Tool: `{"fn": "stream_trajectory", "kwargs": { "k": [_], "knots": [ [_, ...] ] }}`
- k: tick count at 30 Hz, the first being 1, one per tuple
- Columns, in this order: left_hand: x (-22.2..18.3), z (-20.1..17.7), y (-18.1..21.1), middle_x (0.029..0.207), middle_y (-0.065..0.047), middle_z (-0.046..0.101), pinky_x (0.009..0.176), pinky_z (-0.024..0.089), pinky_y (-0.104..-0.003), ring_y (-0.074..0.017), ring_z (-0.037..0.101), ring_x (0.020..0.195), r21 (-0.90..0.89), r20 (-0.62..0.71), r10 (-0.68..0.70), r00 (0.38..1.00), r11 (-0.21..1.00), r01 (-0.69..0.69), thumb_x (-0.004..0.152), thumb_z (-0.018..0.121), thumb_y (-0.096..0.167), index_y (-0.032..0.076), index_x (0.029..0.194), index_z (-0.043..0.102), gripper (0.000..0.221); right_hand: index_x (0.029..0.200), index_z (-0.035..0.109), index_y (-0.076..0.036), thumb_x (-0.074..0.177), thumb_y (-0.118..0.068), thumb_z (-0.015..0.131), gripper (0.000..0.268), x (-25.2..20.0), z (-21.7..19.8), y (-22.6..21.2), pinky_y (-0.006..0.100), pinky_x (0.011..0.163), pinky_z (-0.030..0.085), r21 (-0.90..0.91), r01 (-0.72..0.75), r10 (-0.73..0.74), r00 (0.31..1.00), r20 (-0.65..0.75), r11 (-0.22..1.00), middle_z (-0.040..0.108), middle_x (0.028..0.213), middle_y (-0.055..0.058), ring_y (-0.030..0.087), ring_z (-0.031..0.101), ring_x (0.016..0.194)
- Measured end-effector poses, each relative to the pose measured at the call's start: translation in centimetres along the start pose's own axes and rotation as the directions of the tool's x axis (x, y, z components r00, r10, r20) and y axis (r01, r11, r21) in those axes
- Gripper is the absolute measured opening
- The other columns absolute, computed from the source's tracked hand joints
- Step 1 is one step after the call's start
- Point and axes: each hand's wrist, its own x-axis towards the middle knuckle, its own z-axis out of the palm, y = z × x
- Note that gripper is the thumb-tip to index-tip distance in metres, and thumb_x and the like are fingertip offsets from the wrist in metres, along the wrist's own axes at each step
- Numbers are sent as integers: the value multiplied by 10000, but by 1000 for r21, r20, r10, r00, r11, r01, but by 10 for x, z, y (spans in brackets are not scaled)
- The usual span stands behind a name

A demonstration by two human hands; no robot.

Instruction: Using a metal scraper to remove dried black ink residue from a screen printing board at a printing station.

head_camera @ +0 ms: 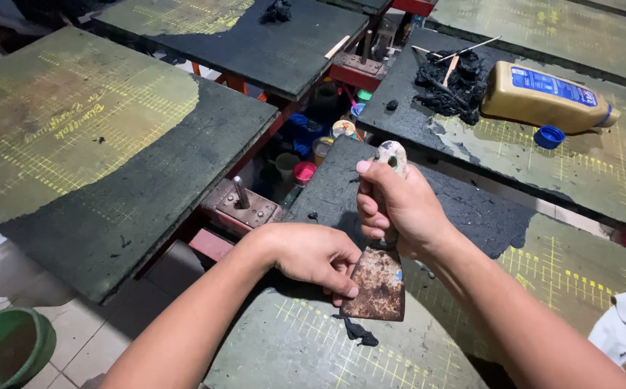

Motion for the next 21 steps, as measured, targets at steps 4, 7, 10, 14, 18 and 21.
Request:
{"fn": "stream_trajectory", "kwargs": {
  "k": [4,7,10,14,18,21],
  "knots": [
    [4,0,-6,735,2,767,650,546,-251,-101,706,687,16,-27,17,999,1000,-17,903,684,262,102,787,630,205,788,536,-53,999,-262,631,312,-1,0,-7,260,319,386,7,2,-2,1000,-7,1000,377,531,32,80,364,345],
    [8,-3,-12,730,-70,748,625,569,-276,-150,693,682,-32,-146,5,989,999,-9,918,650,203,45,877,647,163,831,510,-67,1015,-268,602,287,7,-10,-7,246,323,345,-6,59,-59,986,-155,998,395,557,19,58,335,371],
    [6,-1,-13,763,-124,706,493,603,-302,-195,665,623,-213,-206,-48,977,977,3,891,685,194,-19,976,677,229,844,497,-83,1011,-280,617,285,8,-11,-6,236,351,355,15,58,-54,978,-199,998,375,591,5,51,342,393],
    [10,-1,-27,813,-142,703,535,618,-305,-207,671,665,-218,-151,-16,988,976,-18,867,648,116,-39,1018,674,218,817,492,-82,992,-254,628,280,0,-3,2,239,335,335,42,-1,9,982,-189,999,353,589,-9,54,328,391],
    [10,-2,-18,780,-136,720,524,616,-295,-189,686,651,-161,-134,33,990,985,-55,833,779,262,-22,972,685,330,790,474,-109,995,-252,612,286,3,-2,-9,233,337,317,40,34,-26,982,-188,999,350,591,-19,51,321,403],
    [8,1,-20,755,-151,736,556,632,-312,-210,716,662,-179,-131,-16,991,984,-7,918,698,223,-5,908,719,229,767,481,-127,996,-271,613,301,-9,3,-5,221,326,320,0,-5,5,993,-120,1000,374,588,-40,33,341,408]
  ]
}}
